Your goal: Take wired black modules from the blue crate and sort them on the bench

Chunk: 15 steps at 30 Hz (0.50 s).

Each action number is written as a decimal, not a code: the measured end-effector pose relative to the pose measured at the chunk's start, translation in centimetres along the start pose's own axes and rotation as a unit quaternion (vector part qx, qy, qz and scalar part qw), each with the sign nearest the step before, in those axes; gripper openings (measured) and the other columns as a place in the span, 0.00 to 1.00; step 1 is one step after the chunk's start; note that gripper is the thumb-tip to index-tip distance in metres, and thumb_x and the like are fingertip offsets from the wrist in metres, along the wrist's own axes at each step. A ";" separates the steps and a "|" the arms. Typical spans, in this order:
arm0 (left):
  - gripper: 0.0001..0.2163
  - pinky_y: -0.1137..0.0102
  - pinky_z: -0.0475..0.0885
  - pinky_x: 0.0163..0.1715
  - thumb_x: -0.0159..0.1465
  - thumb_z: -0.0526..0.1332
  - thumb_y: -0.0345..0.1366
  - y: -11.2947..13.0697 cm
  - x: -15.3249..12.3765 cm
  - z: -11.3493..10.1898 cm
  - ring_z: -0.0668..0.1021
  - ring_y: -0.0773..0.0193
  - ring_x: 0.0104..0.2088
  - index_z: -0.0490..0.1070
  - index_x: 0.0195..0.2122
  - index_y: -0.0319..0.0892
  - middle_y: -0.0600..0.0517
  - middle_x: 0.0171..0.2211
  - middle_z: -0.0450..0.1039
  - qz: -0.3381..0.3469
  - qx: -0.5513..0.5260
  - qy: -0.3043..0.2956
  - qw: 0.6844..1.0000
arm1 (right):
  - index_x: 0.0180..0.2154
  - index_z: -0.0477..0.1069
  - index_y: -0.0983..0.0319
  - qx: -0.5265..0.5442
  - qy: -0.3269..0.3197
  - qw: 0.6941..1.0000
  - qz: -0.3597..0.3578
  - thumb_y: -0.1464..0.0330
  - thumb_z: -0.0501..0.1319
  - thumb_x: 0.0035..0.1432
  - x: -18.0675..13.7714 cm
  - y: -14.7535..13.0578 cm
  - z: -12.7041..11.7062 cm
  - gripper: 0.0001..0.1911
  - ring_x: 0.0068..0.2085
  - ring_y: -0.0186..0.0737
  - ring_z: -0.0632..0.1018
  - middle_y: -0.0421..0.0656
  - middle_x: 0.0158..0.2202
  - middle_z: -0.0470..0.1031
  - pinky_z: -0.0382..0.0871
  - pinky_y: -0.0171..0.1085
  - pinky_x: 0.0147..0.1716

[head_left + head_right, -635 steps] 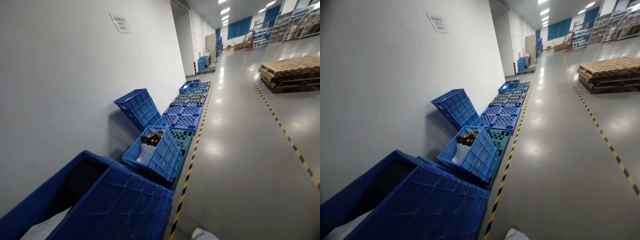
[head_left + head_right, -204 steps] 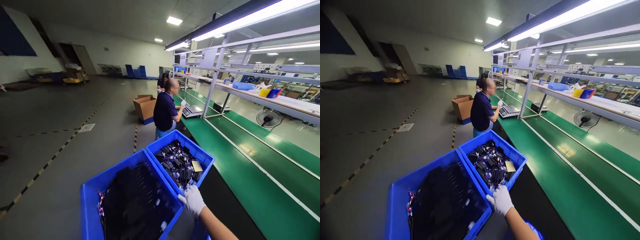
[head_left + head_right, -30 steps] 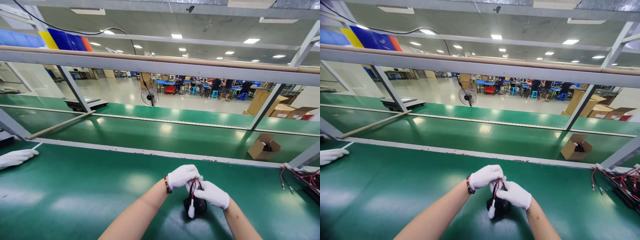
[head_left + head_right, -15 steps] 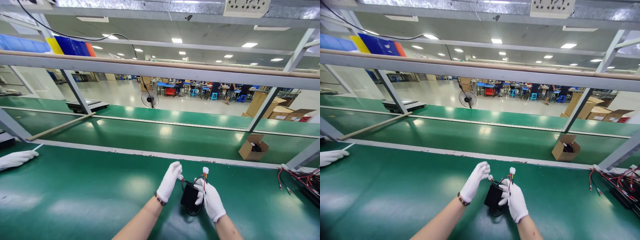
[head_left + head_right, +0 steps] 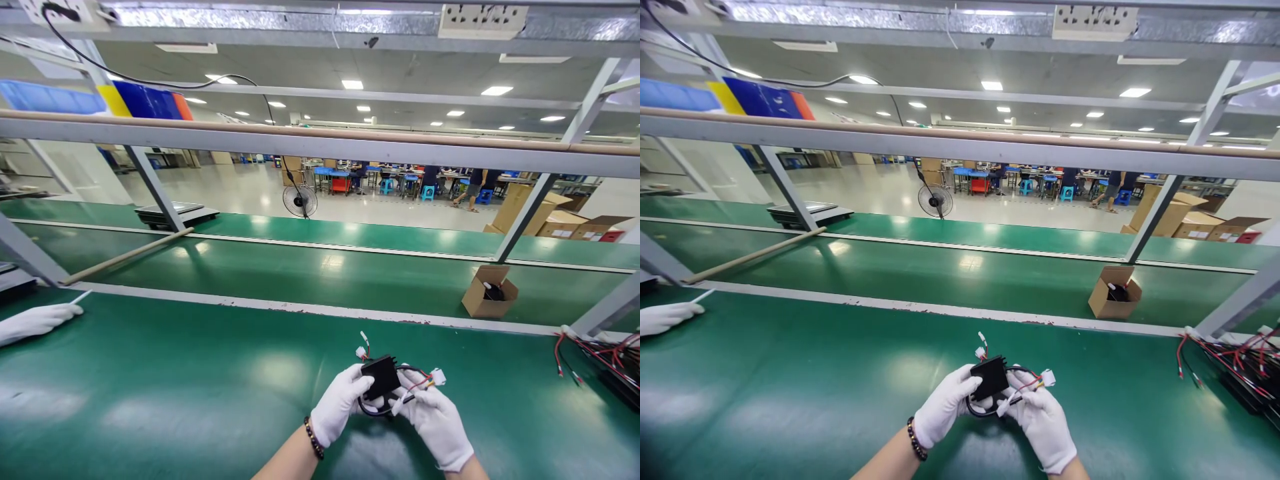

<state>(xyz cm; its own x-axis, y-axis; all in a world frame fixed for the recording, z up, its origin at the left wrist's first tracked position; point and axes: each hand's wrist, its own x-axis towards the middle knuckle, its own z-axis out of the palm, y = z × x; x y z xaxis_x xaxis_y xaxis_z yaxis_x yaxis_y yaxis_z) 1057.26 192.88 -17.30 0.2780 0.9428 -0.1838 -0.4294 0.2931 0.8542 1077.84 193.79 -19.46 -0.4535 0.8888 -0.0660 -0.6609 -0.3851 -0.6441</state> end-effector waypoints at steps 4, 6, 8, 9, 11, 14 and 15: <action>0.22 0.71 0.75 0.29 0.56 0.68 0.46 -0.2 -0.1 0.8 0.81 0.60 0.35 0.70 0.46 0.37 0.47 0.38 0.77 -0.010 0.016 0.003 1.000 | 0.50 0.74 0.57 -0.056 0.046 0.996 -0.044 0.59 0.59 0.57 -1.2 -1.6 -1.9 0.20 0.56 0.55 0.73 0.49 0.54 0.75 0.61 0.59 0.59; 0.22 0.70 0.75 0.28 0.56 0.67 0.47 -0.2 -0.2 1.1 0.81 0.58 0.36 0.70 0.45 0.37 0.46 0.38 0.78 -0.017 0.031 0.009 0.999 | 0.54 0.71 0.56 -0.099 0.080 0.987 -0.097 0.54 0.55 0.60 -1.8 -3.1 -2.9 0.24 0.58 0.56 0.71 0.49 0.59 0.70 0.60 0.61 0.60; 0.21 0.69 0.75 0.28 0.56 0.67 0.48 -0.2 -0.2 1.3 0.81 0.56 0.36 0.70 0.43 0.37 0.45 0.38 0.78 -0.020 0.042 0.009 0.999 | 0.58 0.65 0.55 -0.177 0.124 0.964 -0.155 0.51 0.55 0.61 -2.4 -4.7 -3.6 0.28 0.60 0.57 0.69 0.50 0.63 0.64 0.59 0.61 0.60; 0.21 0.68 0.75 0.28 0.56 0.67 0.48 -0.2 -0.2 1.4 0.81 0.55 0.36 0.70 0.42 0.37 0.44 0.38 0.78 -0.023 0.047 0.008 0.999 | 0.60 0.63 0.55 -0.234 0.151 0.945 -0.173 0.51 0.57 0.60 -2.6 -5.4 -3.7 0.30 0.61 0.57 0.68 0.51 0.64 0.62 0.59 0.61 0.61; 0.22 0.66 0.75 0.28 0.55 0.67 0.49 -0.4 -0.2 1.7 0.81 0.54 0.36 0.69 0.41 0.37 0.44 0.37 0.78 -0.032 0.057 0.008 0.998 | 0.62 0.59 0.57 -0.372 0.191 0.891 -0.177 0.51 0.62 0.57 -3.1 -6.3 -3.4 0.35 0.61 0.57 0.67 0.53 0.64 0.61 0.59 0.60 0.61; 0.22 0.65 0.75 0.29 0.55 0.66 0.50 -0.9 -0.2 2.4 0.81 0.53 0.36 0.70 0.42 0.38 0.44 0.38 0.77 -0.042 0.078 0.004 0.996 | 0.63 0.56 0.60 -0.588 0.166 0.778 -0.146 0.54 0.67 0.51 -3.6 -6.3 -1.5 0.42 0.64 0.56 0.63 0.54 0.65 0.60 0.55 0.58 0.64; 0.21 0.65 0.74 0.30 0.56 0.65 0.51 -1.1 -0.2 2.7 0.81 0.54 0.36 0.70 0.43 0.39 0.45 0.38 0.77 -0.041 0.088 0.000 0.995 | 0.64 0.55 0.61 -0.648 0.139 0.736 -0.139 0.56 0.68 0.50 -3.7 -5.9 -0.7 0.44 0.65 0.55 0.61 0.53 0.66 0.58 0.54 0.58 0.65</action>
<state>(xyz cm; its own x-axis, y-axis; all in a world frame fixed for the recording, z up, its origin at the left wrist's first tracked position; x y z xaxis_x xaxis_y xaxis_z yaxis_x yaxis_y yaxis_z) 1059.97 191.91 -16.92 0.3050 0.9171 -0.2567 -0.2487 0.3368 0.9081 1083.86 192.95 -15.97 -0.1496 0.9742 0.1690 0.5019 0.2221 -0.8359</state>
